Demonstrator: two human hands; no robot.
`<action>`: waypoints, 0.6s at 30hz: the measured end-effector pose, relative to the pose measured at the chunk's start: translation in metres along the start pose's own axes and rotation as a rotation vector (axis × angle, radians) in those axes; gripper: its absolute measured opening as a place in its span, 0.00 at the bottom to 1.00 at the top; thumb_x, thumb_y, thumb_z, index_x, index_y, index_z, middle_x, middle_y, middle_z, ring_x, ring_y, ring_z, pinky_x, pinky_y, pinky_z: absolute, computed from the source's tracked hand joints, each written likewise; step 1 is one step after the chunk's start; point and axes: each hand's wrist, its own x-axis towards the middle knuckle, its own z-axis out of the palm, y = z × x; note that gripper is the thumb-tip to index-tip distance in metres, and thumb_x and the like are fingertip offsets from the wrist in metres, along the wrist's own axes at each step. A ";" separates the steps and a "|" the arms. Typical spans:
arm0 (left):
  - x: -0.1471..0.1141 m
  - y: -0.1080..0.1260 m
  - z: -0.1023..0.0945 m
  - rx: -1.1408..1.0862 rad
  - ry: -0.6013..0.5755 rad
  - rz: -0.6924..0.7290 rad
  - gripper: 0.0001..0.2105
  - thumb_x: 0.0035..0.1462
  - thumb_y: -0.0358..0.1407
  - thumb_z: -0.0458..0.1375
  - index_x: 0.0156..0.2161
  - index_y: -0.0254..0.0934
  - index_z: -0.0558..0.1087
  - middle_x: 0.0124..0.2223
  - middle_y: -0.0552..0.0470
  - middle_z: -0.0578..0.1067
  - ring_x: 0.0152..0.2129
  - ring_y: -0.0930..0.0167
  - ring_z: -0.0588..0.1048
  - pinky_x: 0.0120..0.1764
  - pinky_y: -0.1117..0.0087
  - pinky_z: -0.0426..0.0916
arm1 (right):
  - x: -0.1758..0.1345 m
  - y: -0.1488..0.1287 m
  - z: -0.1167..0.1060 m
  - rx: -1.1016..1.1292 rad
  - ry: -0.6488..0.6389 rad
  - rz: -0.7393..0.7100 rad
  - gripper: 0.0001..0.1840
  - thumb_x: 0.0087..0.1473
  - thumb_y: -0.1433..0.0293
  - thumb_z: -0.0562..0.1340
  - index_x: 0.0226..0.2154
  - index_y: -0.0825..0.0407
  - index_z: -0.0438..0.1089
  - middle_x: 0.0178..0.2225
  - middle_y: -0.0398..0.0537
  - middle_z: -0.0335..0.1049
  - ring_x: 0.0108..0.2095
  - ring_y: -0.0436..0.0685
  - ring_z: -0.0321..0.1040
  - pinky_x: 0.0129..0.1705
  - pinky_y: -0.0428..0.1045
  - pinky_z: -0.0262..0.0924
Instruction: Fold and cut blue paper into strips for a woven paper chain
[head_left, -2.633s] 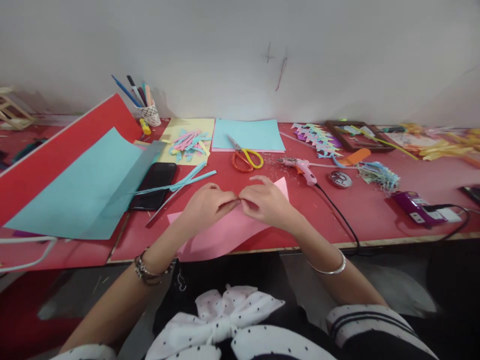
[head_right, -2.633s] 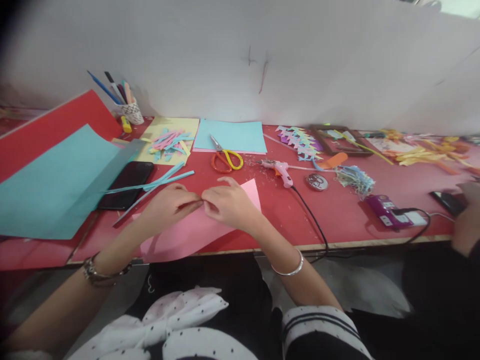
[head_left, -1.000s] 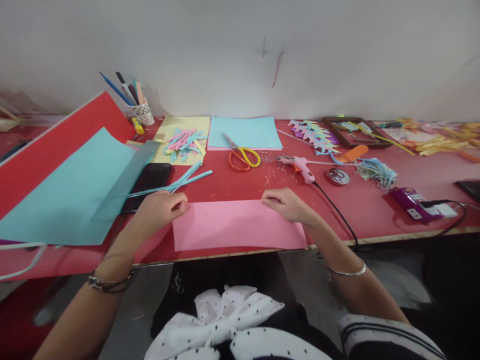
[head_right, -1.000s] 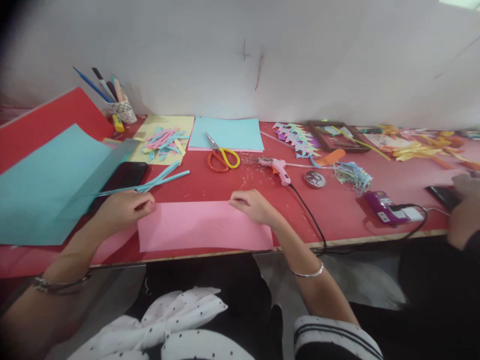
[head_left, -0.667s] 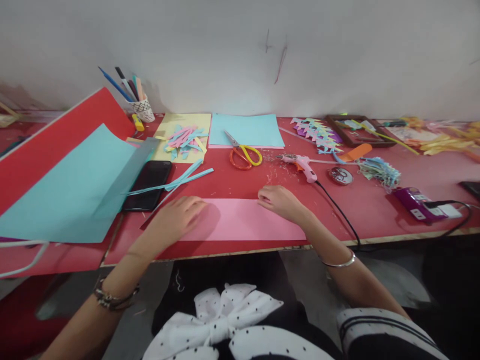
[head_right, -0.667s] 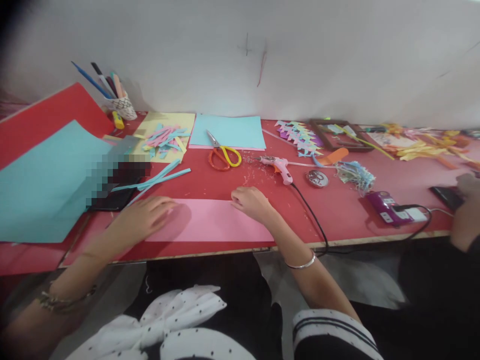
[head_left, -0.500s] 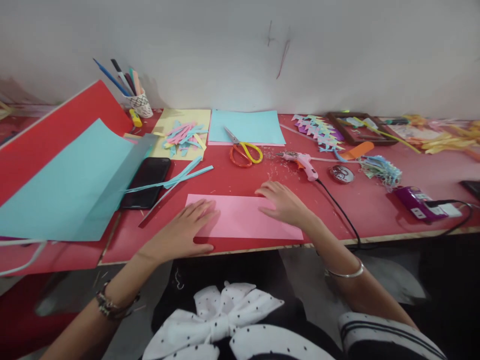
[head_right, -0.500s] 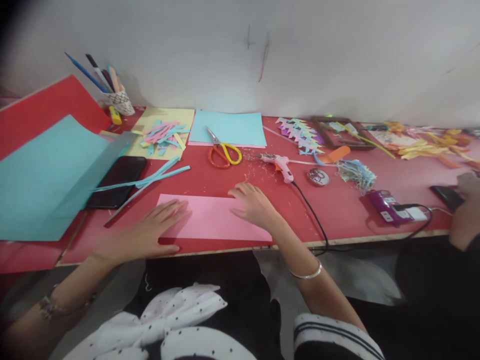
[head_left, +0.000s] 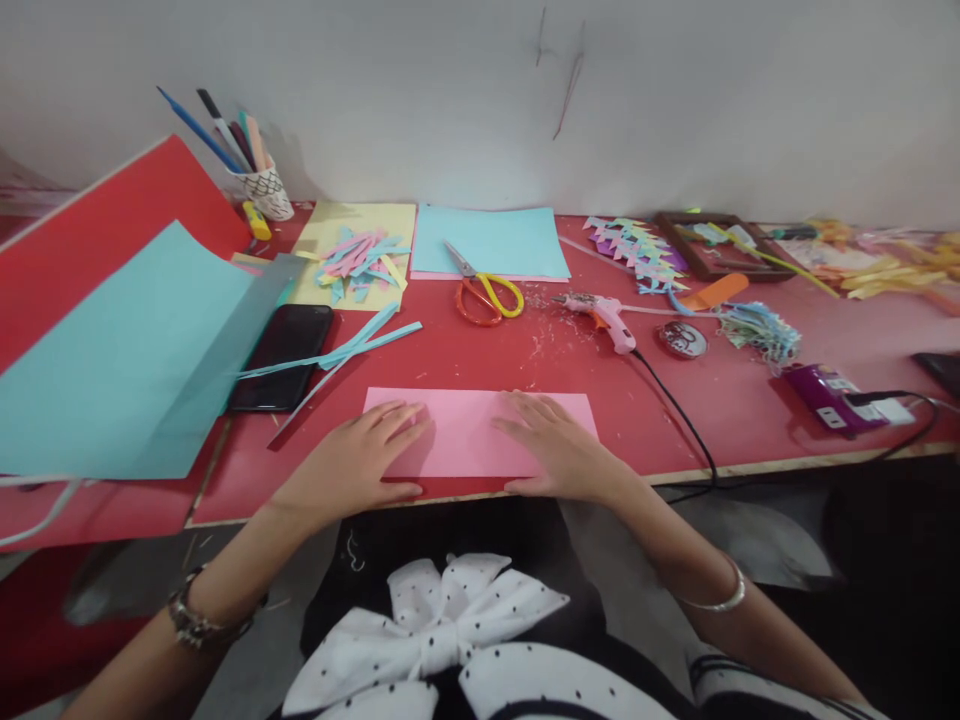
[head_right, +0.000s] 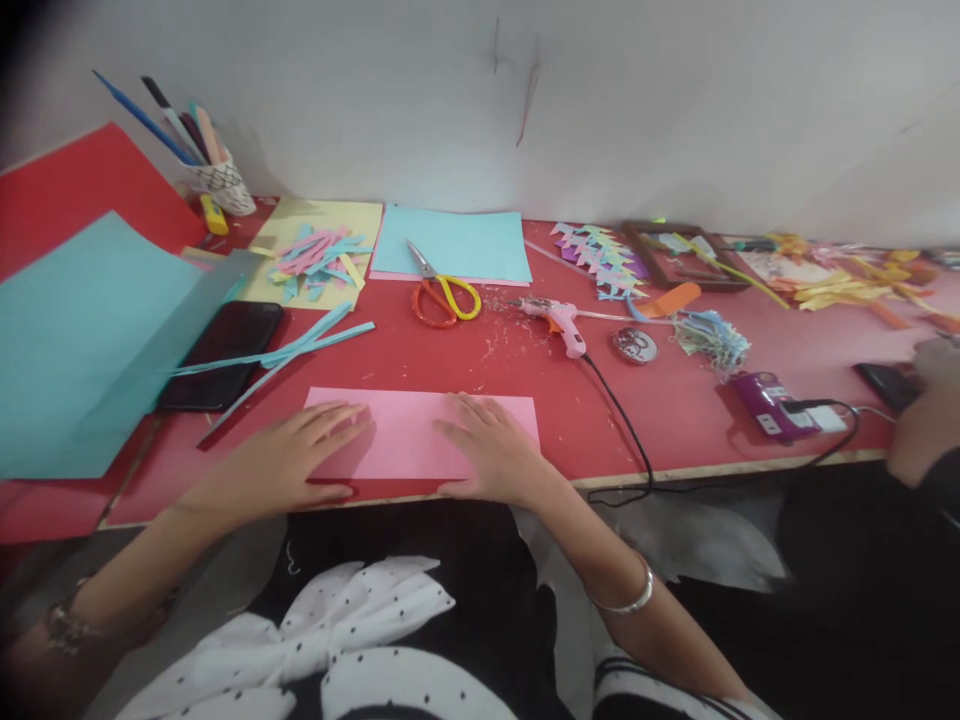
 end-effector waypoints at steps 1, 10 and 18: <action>-0.001 0.001 0.001 -0.001 0.000 -0.004 0.33 0.49 0.50 0.54 0.58 0.35 0.57 0.58 0.42 0.62 0.53 0.59 0.60 0.53 0.59 0.58 | -0.001 -0.001 0.000 -0.010 -0.006 -0.003 0.37 0.44 0.53 0.60 0.54 0.53 0.58 0.59 0.60 0.50 0.59 0.66 0.44 0.57 0.61 0.44; -0.008 0.010 -0.002 -0.047 -0.039 -0.053 0.27 0.49 0.46 0.56 0.53 0.36 0.63 0.55 0.43 0.65 0.51 0.61 0.64 0.50 0.62 0.62 | -0.005 0.002 -0.001 0.023 0.044 -0.081 0.29 0.48 0.56 0.59 0.51 0.52 0.64 0.57 0.59 0.54 0.57 0.65 0.50 0.55 0.60 0.49; -0.005 0.004 -0.013 -0.154 -0.073 -0.105 0.29 0.49 0.50 0.55 0.55 0.42 0.61 0.55 0.46 0.66 0.51 0.61 0.63 0.48 0.61 0.64 | -0.002 0.012 -0.011 0.035 -0.028 -0.126 0.32 0.46 0.52 0.60 0.50 0.52 0.65 0.57 0.56 0.55 0.56 0.62 0.53 0.55 0.55 0.51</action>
